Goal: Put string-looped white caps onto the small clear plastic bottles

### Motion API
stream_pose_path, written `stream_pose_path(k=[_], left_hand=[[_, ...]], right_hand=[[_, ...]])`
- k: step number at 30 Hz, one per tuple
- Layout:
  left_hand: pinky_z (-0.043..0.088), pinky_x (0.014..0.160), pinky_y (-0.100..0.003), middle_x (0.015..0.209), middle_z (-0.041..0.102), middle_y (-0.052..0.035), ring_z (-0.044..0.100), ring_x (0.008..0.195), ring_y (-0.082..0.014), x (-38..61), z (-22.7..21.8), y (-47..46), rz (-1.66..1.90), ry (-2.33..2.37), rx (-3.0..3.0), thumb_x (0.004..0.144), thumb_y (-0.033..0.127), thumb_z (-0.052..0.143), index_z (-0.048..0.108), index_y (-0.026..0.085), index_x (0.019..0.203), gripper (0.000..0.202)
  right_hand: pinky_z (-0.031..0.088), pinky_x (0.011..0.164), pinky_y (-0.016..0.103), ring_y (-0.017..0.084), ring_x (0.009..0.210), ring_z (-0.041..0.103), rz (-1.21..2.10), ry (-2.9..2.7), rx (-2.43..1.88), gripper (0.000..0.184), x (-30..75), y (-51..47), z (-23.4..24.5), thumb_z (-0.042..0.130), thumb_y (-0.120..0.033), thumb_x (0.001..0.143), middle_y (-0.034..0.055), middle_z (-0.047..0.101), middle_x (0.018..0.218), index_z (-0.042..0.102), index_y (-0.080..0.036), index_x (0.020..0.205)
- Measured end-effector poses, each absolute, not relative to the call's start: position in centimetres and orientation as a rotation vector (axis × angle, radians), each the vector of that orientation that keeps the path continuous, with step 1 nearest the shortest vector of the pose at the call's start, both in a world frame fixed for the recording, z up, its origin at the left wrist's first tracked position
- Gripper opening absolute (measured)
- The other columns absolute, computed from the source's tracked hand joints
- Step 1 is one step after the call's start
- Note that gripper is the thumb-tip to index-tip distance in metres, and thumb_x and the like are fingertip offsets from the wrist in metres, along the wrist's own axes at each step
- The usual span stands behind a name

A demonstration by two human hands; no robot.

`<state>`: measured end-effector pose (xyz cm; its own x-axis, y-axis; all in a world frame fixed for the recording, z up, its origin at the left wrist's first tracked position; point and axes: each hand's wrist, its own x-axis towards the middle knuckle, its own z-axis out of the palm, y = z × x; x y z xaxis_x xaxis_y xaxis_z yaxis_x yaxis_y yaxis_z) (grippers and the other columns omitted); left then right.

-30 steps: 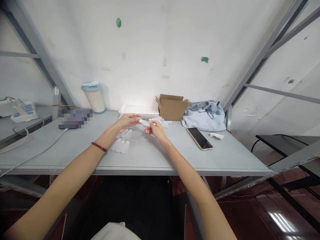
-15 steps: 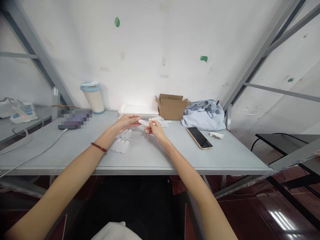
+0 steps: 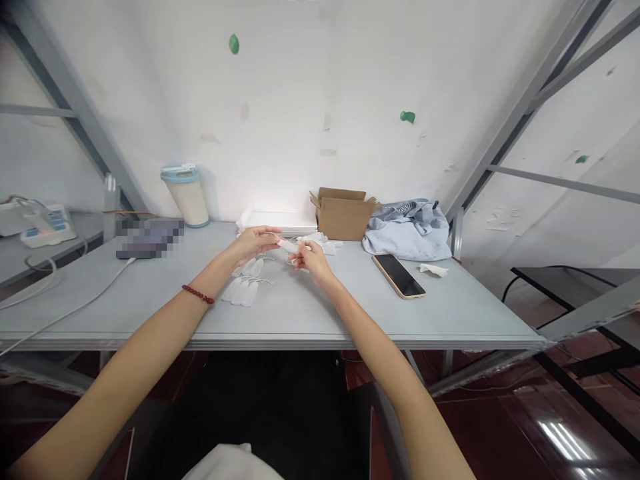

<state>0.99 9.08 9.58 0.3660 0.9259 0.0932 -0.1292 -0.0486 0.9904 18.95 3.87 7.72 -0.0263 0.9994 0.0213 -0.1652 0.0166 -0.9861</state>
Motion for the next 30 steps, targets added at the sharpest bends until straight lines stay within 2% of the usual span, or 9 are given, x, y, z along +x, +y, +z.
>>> stream_pose_path(k=[7,13,20,26,30], left_hand=[[0.051,0.092,-0.038,0.071,0.070,-0.0041,0.068,0.077,-0.0167,1.1,9.2,9.4,1.059,0.833,1.307,0.057,0.016,0.084,0.066,0.011,0.088,0.036],[0.052,0.090,-0.036,0.076,0.071,-0.0042,0.068,0.076,-0.0166,1.1,9.0,9.5,1.028,0.863,1.364,0.060,0.021,0.083,0.067,0.012,0.092,0.037],[0.055,0.066,-0.030,0.061,0.067,-0.0049,0.067,0.060,-0.0176,1.6,9.6,8.8,0.859,1.038,1.412,0.075,0.026,0.073,0.063,0.012,0.087,0.021],[0.050,0.054,-0.024,0.056,0.062,0.0002,0.058,0.050,-0.0111,1.7,9.9,8.5,0.943,0.967,1.498,0.072,0.031,0.075,0.065,0.014,0.098,0.032],[0.048,0.053,-0.024,0.054,0.061,0.0009,0.056,0.049,-0.0111,1.6,9.7,8.6,0.993,0.937,1.558,0.070,0.036,0.075,0.066,0.014,0.101,0.039]], right_hand=[[0.044,0.048,0.023,0.009,0.046,0.053,1.229,-1.188,-1.099,0.025,18.7,3.7,7.7,0.062,-0.038,0.082,-0.0009,0.066,0.064,0.045,-0.020,0.088],[0.042,0.048,0.023,0.009,0.048,0.051,1.113,-1.367,-1.093,0.031,18.7,3.7,7.1,0.066,-0.038,0.074,-0.0018,0.065,0.068,0.049,-0.019,0.092],[0.044,0.050,0.026,0.011,0.053,0.055,1.045,-1.388,-1.054,0.034,18.8,4.1,6.6,0.068,-0.043,0.070,-0.0002,0.065,0.068,0.049,-0.019,0.086],[0.044,0.048,0.025,0.010,0.048,0.054,1.068,-1.396,-1.071,0.037,18.8,4.1,6.8,0.066,-0.052,0.072,-0.0009,0.064,0.063,0.048,-0.020,0.079],[0.042,0.046,0.025,0.011,0.044,0.052,1.064,-1.435,-1.117,0.041,18.7,4.0,6.7,0.059,-0.059,0.077,-0.0012,0.061,0.057,0.044,-0.021,0.073]])
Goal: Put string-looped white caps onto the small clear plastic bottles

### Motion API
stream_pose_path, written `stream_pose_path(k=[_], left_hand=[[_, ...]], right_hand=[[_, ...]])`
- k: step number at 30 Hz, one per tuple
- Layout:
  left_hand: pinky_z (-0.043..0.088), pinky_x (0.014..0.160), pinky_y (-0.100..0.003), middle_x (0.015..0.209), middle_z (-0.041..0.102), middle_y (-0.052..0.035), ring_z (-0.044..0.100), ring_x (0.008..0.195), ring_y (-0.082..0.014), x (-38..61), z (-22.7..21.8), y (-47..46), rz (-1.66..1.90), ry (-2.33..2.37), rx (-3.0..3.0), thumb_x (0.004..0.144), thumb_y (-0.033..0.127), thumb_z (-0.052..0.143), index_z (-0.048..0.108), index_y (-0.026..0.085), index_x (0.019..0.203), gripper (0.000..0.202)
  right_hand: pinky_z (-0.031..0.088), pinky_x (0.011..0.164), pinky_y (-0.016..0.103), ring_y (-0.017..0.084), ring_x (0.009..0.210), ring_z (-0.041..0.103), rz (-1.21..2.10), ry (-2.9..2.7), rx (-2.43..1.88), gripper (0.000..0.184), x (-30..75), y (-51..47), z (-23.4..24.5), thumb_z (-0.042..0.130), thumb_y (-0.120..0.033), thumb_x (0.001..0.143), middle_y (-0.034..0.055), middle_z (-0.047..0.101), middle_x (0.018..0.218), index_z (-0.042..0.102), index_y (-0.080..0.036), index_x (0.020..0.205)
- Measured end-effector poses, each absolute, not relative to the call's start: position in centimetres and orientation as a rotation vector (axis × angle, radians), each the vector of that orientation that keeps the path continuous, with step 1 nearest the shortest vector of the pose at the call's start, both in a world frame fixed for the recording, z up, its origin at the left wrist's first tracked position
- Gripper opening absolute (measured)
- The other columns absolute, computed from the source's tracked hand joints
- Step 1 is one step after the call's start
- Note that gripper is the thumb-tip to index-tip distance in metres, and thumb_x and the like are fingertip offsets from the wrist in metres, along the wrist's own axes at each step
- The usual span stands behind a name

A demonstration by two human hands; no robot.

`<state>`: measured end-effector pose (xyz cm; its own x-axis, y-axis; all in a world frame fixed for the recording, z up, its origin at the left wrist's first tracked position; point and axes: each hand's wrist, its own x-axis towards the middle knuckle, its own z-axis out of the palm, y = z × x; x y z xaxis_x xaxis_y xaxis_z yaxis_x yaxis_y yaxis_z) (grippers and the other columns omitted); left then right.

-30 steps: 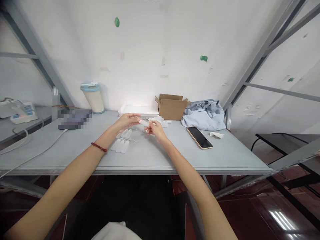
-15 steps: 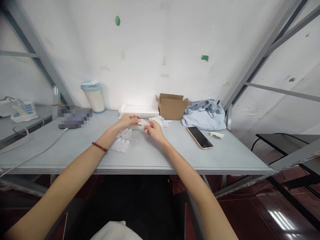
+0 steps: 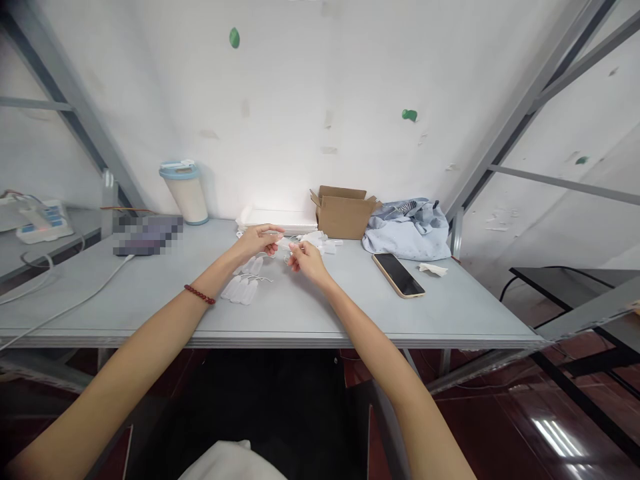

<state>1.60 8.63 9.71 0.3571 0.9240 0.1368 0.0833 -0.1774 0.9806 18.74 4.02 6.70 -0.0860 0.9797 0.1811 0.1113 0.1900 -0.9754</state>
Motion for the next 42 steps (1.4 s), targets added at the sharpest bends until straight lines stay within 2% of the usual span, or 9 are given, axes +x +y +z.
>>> stream_pose_path(k=[5,11,17,21,23,26,30,37,42], left_hand=[[0.048,0.063,-0.028,0.062,0.065,0.0003,0.063,0.062,-0.0153,1.50,9.56,8.84,1.062,0.891,1.670,0.067,0.041,0.076,0.064,0.018,0.113,0.053],[0.045,0.078,-0.030,0.069,0.067,0.0009,0.065,0.075,-0.0171,1.30,9.49,8.95,1.092,0.835,1.767,0.070,0.039,0.074,0.059,0.019,0.118,0.054],[0.046,0.076,-0.029,0.075,0.068,-0.0016,0.064,0.079,-0.0172,1.69,9.34,8.86,1.108,0.872,1.741,0.070,0.039,0.073,0.056,0.016,0.114,0.052],[0.049,0.065,-0.028,0.078,0.068,-0.0051,0.063,0.080,-0.0189,2.04,9.34,9.08,1.127,1.047,1.576,0.075,0.045,0.068,0.050,0.015,0.120,0.057],[0.049,0.059,-0.027,0.074,0.066,-0.0052,0.061,0.074,-0.0187,2.07,9.34,9.24,1.071,1.084,1.520,0.077,0.053,0.065,0.055,0.015,0.113,0.054],[0.047,0.055,-0.026,0.068,0.061,-0.0046,0.058,0.067,-0.0166,2.06,9.25,9.31,0.982,1.015,1.557,0.075,0.063,0.060,0.064,0.014,0.087,0.051],[0.045,0.054,-0.025,0.062,0.056,-0.0021,0.052,0.062,-0.0133,2.10,9.10,9.15,1.029,0.944,1.660,0.070,0.058,0.068,0.059,0.015,0.062,0.045],[0.043,0.053,-0.025,0.057,0.052,0.0000,0.048,0.055,-0.0110,2.09,9.23,8.96,1.022,0.951,1.684,0.069,0.050,0.070,0.057,0.015,0.056,0.040],[0.043,0.055,-0.025,0.056,0.053,0.0003,0.049,0.055,-0.0108,1.98,9.53,8.62,0.992,0.876,1.728,0.068,0.051,0.072,0.059,0.015,0.058,0.040]], right_hand=[[0.040,0.045,0.027,0.012,0.041,0.048,1.013,-1.493,-1.143,0.047,18.72,4.03,6.55,0.049,-0.067,0.082,-0.0007,0.055,0.051,0.046,-0.021,0.068],[0.040,0.044,0.028,0.013,0.042,0.046,1.071,-1.442,-1.140,0.052,18.78,3.92,6.90,0.046,-0.071,0.081,0.0003,0.051,0.051,0.048,-0.020,0.067],[0.039,0.044,0.028,0.012,0.041,0.045,1.072,-1.403,-1.129,0.054,18.61,4.01,6.92,0.046,-0.072,0.080,-0.0012,0.049,0.050,0.048,-0.020,0.068],[0.037,0.045,0.027,0.011,0.040,0.045,0.981,-1.443,-1.096,0.052,18.72,4.22,6.75,0.045,-0.071,0.081,-0.0026,0.050,0.050,0.049,-0.020,0.072],[0.037,0.047,0.027,0.011,0.041,0.045,0.916,-1.456,-1.102,0.049,18.83,4.16,6.85,0.045,-0.067,0.083,-0.0030,0.050,0.050,0.048,-0.021,0.072],[0.035,0.048,0.026,0.011,0.043,0.045,0.825,-1.497,-1.133,0.043,18.85,3.84,7.13,0.045,-0.061,0.087,-0.0032,0.050,0.051,0.046,-0.021,0.069],[0.035,0.050,0.026,0.012,0.046,0.044,0.789,-1.565,-1.165,0.039,18.60,3.46,7.22,0.045,-0.054,0.089,-0.0033,0.051,0.051,0.044,-0.022,0.067],[0.032,0.057,0.025,0.013,0.056,0.044,0.587,-1.698,-1.171,0.023,18.57,3.53,6.76,0.055,-0.041,0.084,-0.0035,0.051,0.060,0.048,-0.021,0.073],[0.030,0.055,0.026,0.013,0.054,0.037,0.534,-1.726,-1.166,0.034,18.81,3.56,6.94,0.053,-0.039,0.085,-0.0031,0.043,0.053,0.039,-0.022,0.058]])
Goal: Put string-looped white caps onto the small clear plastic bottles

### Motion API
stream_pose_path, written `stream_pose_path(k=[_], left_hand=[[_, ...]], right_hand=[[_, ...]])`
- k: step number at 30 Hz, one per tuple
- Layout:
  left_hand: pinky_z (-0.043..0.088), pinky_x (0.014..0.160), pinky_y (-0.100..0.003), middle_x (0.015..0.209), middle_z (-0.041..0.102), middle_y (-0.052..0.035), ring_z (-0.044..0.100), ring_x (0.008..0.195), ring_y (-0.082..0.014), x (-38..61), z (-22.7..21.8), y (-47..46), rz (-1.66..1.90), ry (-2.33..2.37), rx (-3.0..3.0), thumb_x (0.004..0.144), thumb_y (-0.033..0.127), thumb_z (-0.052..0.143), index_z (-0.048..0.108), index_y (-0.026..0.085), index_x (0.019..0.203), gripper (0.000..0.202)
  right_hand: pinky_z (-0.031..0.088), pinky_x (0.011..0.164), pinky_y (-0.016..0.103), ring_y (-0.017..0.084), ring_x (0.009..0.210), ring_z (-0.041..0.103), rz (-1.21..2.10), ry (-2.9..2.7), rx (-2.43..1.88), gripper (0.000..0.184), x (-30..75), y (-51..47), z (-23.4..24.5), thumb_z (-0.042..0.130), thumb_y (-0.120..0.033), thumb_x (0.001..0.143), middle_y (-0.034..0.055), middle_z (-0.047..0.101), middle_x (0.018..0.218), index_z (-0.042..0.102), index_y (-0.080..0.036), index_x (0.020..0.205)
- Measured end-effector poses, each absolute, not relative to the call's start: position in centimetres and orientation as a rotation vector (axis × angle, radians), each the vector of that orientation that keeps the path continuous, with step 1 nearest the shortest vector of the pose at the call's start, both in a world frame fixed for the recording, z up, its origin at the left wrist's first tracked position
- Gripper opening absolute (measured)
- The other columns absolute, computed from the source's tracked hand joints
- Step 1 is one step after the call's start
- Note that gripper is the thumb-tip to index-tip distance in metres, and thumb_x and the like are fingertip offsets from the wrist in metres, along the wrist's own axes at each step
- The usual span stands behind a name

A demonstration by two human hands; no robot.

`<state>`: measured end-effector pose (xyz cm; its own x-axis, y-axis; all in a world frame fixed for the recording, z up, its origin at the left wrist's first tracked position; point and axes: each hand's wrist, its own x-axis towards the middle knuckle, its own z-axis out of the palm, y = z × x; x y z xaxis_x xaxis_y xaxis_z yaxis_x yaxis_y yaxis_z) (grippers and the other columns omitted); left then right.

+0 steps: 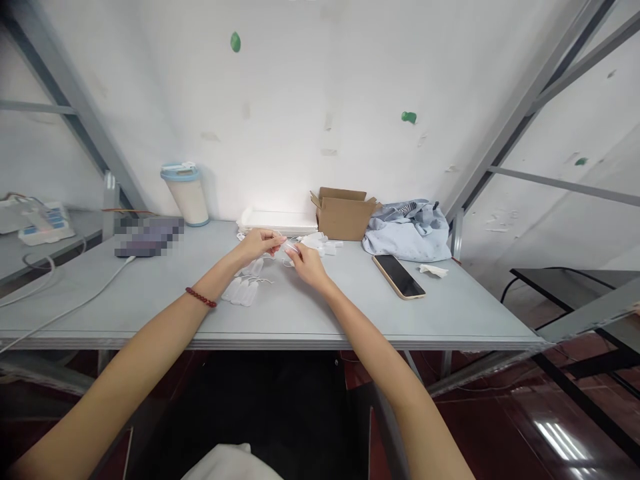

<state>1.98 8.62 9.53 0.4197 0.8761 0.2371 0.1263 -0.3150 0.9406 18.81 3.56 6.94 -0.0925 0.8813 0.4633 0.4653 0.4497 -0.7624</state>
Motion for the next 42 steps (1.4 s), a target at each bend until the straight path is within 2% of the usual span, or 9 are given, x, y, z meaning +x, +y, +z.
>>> stream_pose_path(k=[4,9,14,18,24,29,34,38,42], left_hand=[[0.043,0.057,-0.026,0.060,0.058,-0.0010,0.050,0.057,-0.0116,1.9,9.9,8.3,1.001,0.816,1.764,0.065,0.050,0.075,0.063,0.015,0.063,0.037],[0.045,0.070,-0.028,0.067,0.062,-0.0023,0.055,0.067,-0.0138,2.1,10.3,8.0,1.059,0.710,1.835,0.067,0.047,0.074,0.067,0.015,0.069,0.033],[0.048,0.075,-0.030,0.072,0.065,-0.0040,0.059,0.071,-0.0150,2.1,10.0,8.1,1.050,0.749,1.788,0.071,0.048,0.071,0.069,0.014,0.074,0.034],[0.049,0.065,-0.029,0.066,0.063,-0.0042,0.057,0.063,-0.0140,2.1,9.8,8.3,0.987,0.866,1.770,0.070,0.051,0.070,0.066,0.014,0.067,0.038],[0.048,0.053,-0.028,0.058,0.059,-0.0032,0.054,0.052,-0.0128,2.3,9.6,8.2,0.933,0.903,1.744,0.073,0.051,0.069,0.061,0.014,0.060,0.040],[0.049,0.052,-0.026,0.058,0.062,-0.0045,0.055,0.053,-0.0124,2.2,10.1,7.9,0.939,0.850,1.760,0.072,0.045,0.071,0.065,0.012,0.060,0.036],[0.052,0.061,-0.026,0.067,0.068,-0.0058,0.060,0.061,-0.0133,1.9,10.7,7.4,0.898,0.790,1.866,0.069,0.039,0.072,0.072,0.011,0.071,0.028],[0.051,0.065,-0.026,0.066,0.068,-0.0030,0.060,0.064,-0.0139,1.9,10.8,7.4,0.906,0.780,1.939,0.070,0.036,0.071,0.074,0.012,0.077,0.025],[0.050,0.065,-0.027,0.066,0.067,-0.0027,0.060,0.064,-0.0144,2.1,10.6,7.4,0.932,0.781,1.991,0.071,0.037,0.069,0.074,0.012,0.076,0.025]], right_hand=[[0.033,0.052,0.026,0.011,0.049,0.038,0.900,-1.638,-1.084,0.045,19.1,3.5,7.5,0.055,-0.054,0.081,-0.0039,0.039,0.050,0.038,-0.021,0.055],[0.033,0.046,0.024,0.007,0.044,0.033,1.309,-1.399,-0.986,0.050,19.2,3.3,8.2,0.064,-0.066,0.070,-0.0077,0.029,0.051,0.048,-0.019,0.062],[0.034,0.045,0.024,0.007,0.044,0.037,1.212,-1.404,-1.020,0.050,19.0,3.4,8.1,0.064,-0.066,0.070,-0.0057,0.035,0.052,0.047,-0.019,0.060],[0.032,0.047,0.024,0.009,0.046,0.038,0.922,-1.553,-1.069,0.046,19.1,3.6,7.6,0.059,-0.058,0.077,-0.0032,0.042,0.051,0.044,-0.020,0.056],[0.033,0.050,0.025,0.010,0.051,0.040,0.707,-1.587,-1.101,0.029,19.2,3.8,7.2,0.055,-0.046,0.082,-0.0029,0.045,0.058,0.053,-0.020,0.070],[0.031,0.044,0.024,0.008,0.045,0.030,0.970,-1.465,-1.061,0.038,19.2,3.8,7.4,0.057,-0.054,0.079,-0.0058,0.034,0.052,0.044,-0.021,0.063],[0.023,0.040,0.022,0.005,0.041,0.020,1.227,-1.287,-1.031,0.044,19.3,3.4,8.0,0.063,-0.053,0.075,-0.0090,0.024,0.050,0.037,-0.021,0.060],[0.016,0.039,0.021,0.004,0.040,0.015,1.328,-1.211,-1.033,0.040,19.4,3.4,8.2,0.063,-0.051,0.076,-0.0105,0.020,0.048,0.045,-0.018,0.062],[0.015,0.040,0.021,0.004,0.040,0.015,1.362,-1.196,-1.050,0.041,19.5,3.4,8.2,0.063,-0.054,0.076,-0.0112,0.018,0.047,0.052,-0.016,0.065]])
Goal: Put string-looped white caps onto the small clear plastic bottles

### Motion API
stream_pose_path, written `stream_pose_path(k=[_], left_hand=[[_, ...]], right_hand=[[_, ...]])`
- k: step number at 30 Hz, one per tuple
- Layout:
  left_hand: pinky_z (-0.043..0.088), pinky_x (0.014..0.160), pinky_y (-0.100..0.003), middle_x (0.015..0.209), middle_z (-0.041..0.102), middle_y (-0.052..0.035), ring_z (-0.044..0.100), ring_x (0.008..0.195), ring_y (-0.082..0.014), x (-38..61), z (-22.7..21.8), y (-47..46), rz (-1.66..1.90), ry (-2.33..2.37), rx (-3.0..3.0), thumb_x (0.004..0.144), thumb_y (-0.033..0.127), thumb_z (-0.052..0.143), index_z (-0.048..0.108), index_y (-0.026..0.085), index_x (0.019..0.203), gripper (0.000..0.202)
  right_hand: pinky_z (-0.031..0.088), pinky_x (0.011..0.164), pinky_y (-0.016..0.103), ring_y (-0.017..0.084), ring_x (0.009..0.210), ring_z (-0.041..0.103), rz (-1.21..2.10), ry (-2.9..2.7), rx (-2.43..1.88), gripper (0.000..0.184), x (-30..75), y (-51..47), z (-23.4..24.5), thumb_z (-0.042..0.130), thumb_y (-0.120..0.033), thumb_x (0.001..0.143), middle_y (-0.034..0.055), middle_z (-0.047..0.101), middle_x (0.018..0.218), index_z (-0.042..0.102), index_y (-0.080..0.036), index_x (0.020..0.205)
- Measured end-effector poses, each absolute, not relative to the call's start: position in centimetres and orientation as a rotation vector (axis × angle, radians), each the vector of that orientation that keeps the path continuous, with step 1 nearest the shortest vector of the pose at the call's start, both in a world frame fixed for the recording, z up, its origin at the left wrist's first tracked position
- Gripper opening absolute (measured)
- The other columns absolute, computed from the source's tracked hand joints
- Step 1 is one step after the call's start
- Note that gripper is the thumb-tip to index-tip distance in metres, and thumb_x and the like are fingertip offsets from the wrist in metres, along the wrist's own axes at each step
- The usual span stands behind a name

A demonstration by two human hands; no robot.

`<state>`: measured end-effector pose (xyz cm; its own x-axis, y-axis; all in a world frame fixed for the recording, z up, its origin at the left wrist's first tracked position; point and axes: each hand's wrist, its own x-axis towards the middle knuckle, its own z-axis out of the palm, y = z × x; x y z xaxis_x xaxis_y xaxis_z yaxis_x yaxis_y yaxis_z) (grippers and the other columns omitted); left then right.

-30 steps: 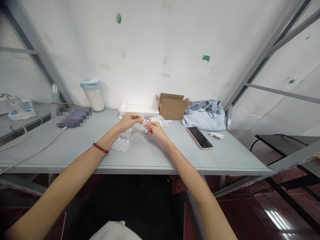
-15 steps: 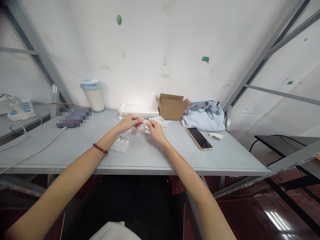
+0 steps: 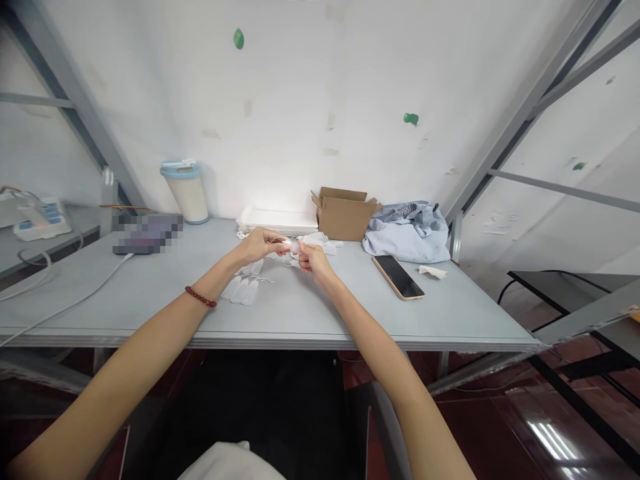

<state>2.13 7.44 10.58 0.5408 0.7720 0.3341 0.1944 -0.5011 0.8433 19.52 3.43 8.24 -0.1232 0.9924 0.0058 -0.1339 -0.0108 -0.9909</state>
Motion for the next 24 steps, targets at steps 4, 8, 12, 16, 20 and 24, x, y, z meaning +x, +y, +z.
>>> stream_pose_path(k=[4,8,12,16,20,24], left_hand=[[0.049,0.062,-0.026,0.071,0.067,-0.0043,0.058,0.064,-0.0131,2.3,10.1,7.7,0.991,0.777,1.982,0.075,0.043,0.065,0.071,0.012,0.074,0.031],[0.047,0.057,-0.025,0.070,0.066,-0.0055,0.057,0.059,-0.0121,2.2,9.7,8.0,0.966,0.843,1.922,0.076,0.050,0.064,0.068,0.012,0.072,0.038],[0.045,0.053,-0.024,0.061,0.062,-0.0047,0.055,0.054,-0.0119,2.3,9.6,8.1,0.898,0.947,1.917,0.076,0.055,0.062,0.064,0.012,0.063,0.045],[0.044,0.050,-0.024,0.058,0.060,-0.0038,0.052,0.050,-0.0110,2.4,9.7,8.0,0.864,0.945,1.924,0.075,0.057,0.061,0.060,0.013,0.057,0.047],[0.043,0.052,-0.023,0.058,0.060,-0.0030,0.053,0.052,-0.0109,2.2,9.6,8.1,0.920,0.893,1.955,0.078,0.053,0.060,0.061,0.014,0.059,0.044],[0.042,0.054,-0.023,0.059,0.061,-0.0032,0.054,0.056,-0.0121,2.0,9.7,8.3,0.889,0.882,2.063,0.080,0.053,0.057,0.063,0.014,0.062,0.044]], right_hand=[[0.019,0.040,0.022,0.005,0.040,0.017,1.289,-1.228,-1.047,0.044,19.4,3.6,8.1,0.062,-0.059,0.075,-0.0104,0.020,0.048,0.050,-0.018,0.064],[0.023,0.041,0.023,0.006,0.042,0.025,1.008,-1.391,-1.068,0.048,19.1,3.9,7.4,0.057,-0.061,0.077,-0.0073,0.027,0.050,0.039,-0.021,0.058],[0.025,0.044,0.024,0.008,0.047,0.030,0.763,-1.517,-1.119,0.047,19.0,4.1,6.7,0.049,-0.059,0.083,-0.0052,0.032,0.051,0.035,-0.021,0.058],[0.025,0.045,0.024,0.009,0.047,0.029,0.772,-1.508,-1.139,0.046,19.1,4.2,6.7,0.047,-0.059,0.082,-0.0056,0.030,0.050,0.033,-0.022,0.058],[0.023,0.044,0.024,0.007,0.044,0.025,0.887,-1.479,-1.122,0.046,19.1,3.9,7.3,0.051,-0.059,0.079,-0.0068,0.028,0.049,0.034,-0.022,0.058],[0.021,0.044,0.025,0.007,0.044,0.022,0.974,-1.452,-1.122,0.046,19.1,3.6,7.7,0.053,-0.058,0.077,-0.0074,0.025,0.049,0.033,-0.022,0.057]])
